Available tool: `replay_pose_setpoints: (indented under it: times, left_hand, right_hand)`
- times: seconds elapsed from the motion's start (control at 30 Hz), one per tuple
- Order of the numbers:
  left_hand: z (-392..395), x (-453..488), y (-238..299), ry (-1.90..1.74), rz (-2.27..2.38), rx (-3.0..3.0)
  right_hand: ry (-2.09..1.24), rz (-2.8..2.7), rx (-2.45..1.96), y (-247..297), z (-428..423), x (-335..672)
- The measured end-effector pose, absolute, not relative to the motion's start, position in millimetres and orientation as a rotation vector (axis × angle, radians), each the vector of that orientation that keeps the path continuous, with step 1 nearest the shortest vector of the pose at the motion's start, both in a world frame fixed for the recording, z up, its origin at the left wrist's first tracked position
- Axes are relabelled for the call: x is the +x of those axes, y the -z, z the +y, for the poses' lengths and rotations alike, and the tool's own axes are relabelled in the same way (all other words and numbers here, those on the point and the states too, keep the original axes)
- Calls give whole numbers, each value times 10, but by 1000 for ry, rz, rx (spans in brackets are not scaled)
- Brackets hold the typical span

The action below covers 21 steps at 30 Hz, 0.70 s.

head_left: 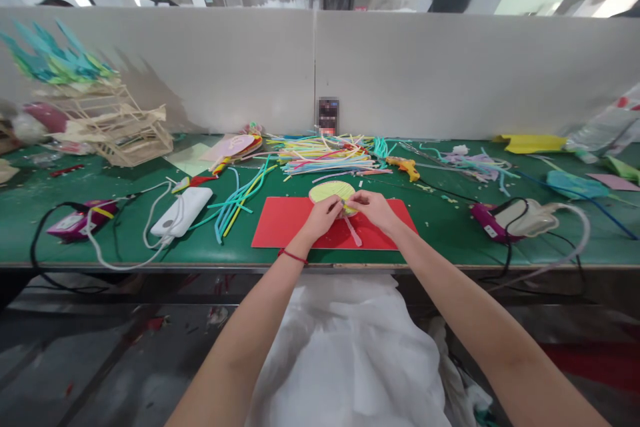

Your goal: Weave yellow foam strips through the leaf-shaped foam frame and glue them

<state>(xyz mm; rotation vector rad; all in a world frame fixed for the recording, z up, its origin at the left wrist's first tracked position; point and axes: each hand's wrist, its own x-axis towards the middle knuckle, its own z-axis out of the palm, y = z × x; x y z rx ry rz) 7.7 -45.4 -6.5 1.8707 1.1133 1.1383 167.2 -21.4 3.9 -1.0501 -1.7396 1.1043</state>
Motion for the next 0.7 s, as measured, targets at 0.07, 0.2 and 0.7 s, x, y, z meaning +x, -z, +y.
replay_pose_setpoints:
  times: [0.07,0.2,0.7]
  left_hand:
    - [-439,77,86,-1144,1084,1831]
    - [-417,78,114,-1121,1037,1809]
    - [-410,72,124,-1100,1028,1840]
  right_hand:
    - [-1058,-1737,-1050,-66,-222,1711]
    - [-935,-1844,-1044,-133,-242,1796]
    - [-743,-2045,-1070,-197,-280,1798]
